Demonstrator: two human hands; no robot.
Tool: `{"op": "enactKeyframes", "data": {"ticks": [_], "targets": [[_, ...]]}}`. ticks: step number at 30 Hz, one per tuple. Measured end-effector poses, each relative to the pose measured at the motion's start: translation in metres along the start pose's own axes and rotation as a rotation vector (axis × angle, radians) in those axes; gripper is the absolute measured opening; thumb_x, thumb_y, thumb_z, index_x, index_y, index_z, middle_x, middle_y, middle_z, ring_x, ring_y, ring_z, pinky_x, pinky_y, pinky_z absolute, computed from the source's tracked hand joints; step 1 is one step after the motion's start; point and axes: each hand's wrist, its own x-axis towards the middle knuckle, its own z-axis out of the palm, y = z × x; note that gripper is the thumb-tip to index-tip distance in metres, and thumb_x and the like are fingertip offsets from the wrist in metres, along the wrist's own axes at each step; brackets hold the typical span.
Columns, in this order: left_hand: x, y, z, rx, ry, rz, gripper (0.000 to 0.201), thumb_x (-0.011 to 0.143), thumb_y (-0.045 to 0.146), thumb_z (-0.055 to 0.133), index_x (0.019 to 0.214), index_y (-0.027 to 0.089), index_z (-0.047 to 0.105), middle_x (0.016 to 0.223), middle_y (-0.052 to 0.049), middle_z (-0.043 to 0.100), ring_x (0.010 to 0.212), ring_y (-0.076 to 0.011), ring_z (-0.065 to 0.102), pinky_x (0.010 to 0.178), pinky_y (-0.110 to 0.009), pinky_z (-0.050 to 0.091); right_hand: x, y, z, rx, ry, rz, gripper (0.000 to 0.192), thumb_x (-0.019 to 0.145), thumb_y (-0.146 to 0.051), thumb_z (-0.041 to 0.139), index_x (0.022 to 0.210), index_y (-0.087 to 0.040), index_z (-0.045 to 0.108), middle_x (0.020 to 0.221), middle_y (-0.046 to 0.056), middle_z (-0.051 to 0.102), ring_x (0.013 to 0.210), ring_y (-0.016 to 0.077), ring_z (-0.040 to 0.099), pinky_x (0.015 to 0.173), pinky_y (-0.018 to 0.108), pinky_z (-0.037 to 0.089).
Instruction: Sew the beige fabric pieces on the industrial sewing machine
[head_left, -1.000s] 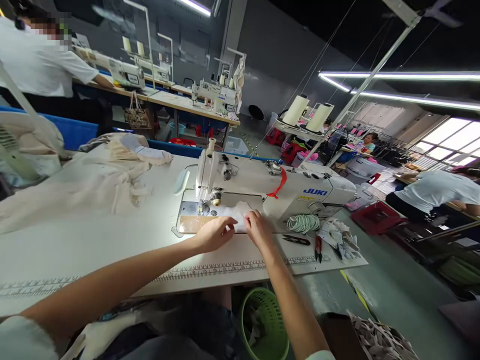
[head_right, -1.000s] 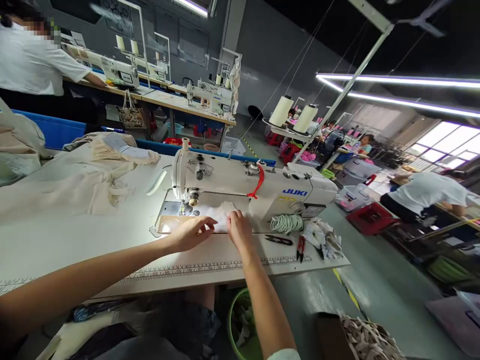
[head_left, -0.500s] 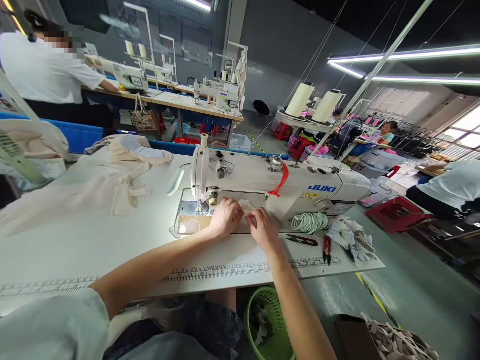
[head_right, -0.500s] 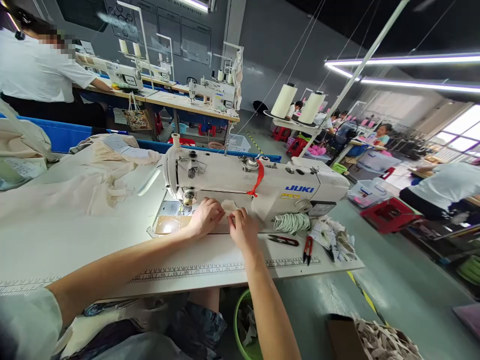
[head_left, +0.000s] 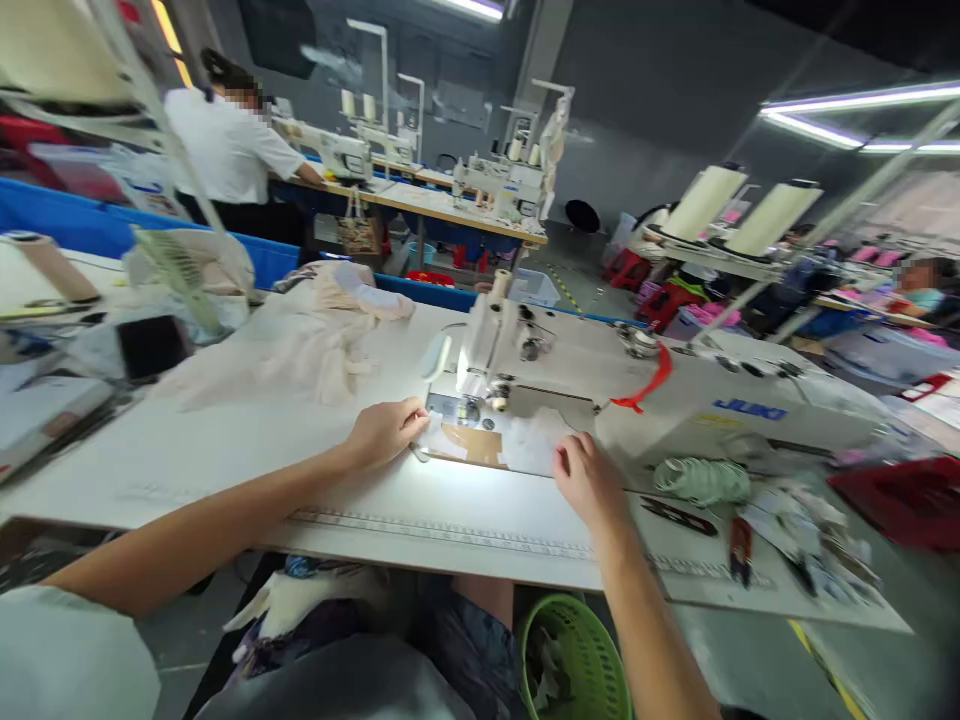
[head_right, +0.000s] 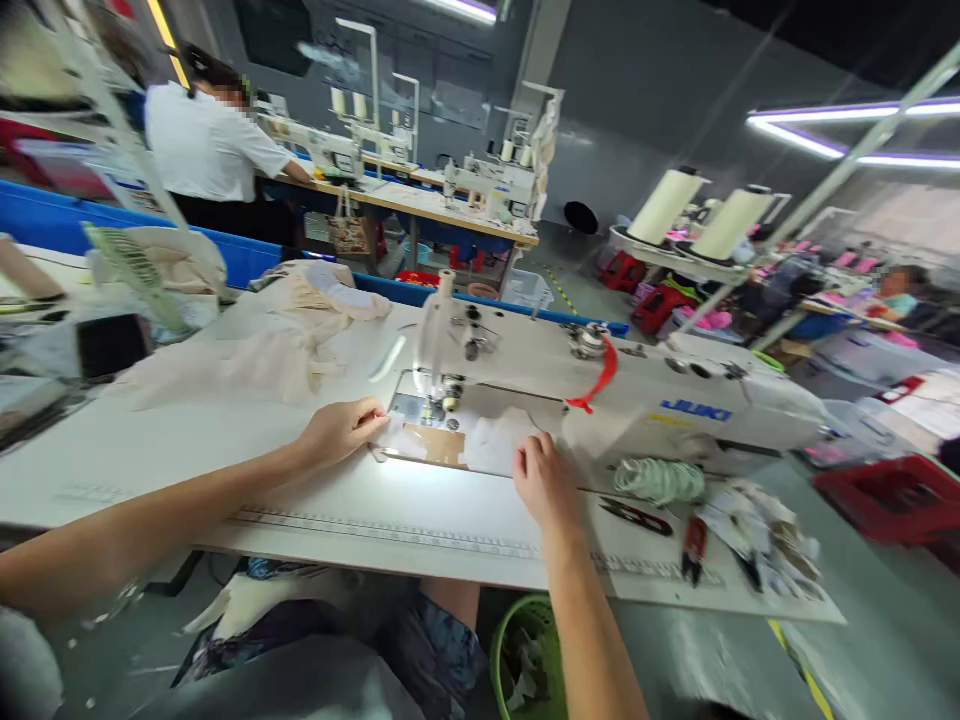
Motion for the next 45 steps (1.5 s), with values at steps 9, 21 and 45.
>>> {"op": "enactKeyframes", "data": {"ticks": [9, 21, 45], "targets": [[-0.004, -0.073, -0.068, 0.264, 0.015, 0.181, 0.018, 0.094, 0.032, 0.051, 0.1, 0.019, 0.061, 0.111, -0.01, 0.064, 0.105, -0.0249, 0.06, 0.076, -0.031, 0.047, 0.002, 0.016, 0.013, 0.152, 0.192, -0.077, 0.013, 0.094, -0.03, 0.05, 0.089, -0.022, 0.06, 0.089, 0.007, 0.067, 0.067, 0.0175, 0.058, 0.062, 0.029, 0.042], [0.024, -0.097, -0.087, 0.186, 0.044, 0.425, 0.024, 0.092, 0.039, 0.048, 0.076, 0.022, 0.051, 0.084, -0.005, 0.064, 0.09, -0.0229, 0.059, 0.095, -0.041, 0.044, -0.005, -0.074, -0.025, 0.373, -0.008, -0.112, 0.023, 0.103, -0.028, 0.043, 0.108, -0.023, 0.065, 0.097, 0.005, 0.069, 0.073, 0.0153, 0.064, 0.063, 0.026, 0.048], [0.058, 0.004, -0.009, -0.314, -0.432, 0.173, 0.019, 0.074, 0.037, 0.062, 0.07, 0.019, 0.063, 0.065, 0.001, 0.063, 0.062, -0.015, 0.055, 0.057, -0.026, 0.04, 0.038, -0.123, -0.012, 0.117, -0.237, -0.416, 0.028, 0.102, -0.038, 0.052, 0.117, -0.022, 0.069, 0.105, 0.007, 0.062, 0.087, 0.0203, 0.05, 0.076, 0.034, 0.034]]}}
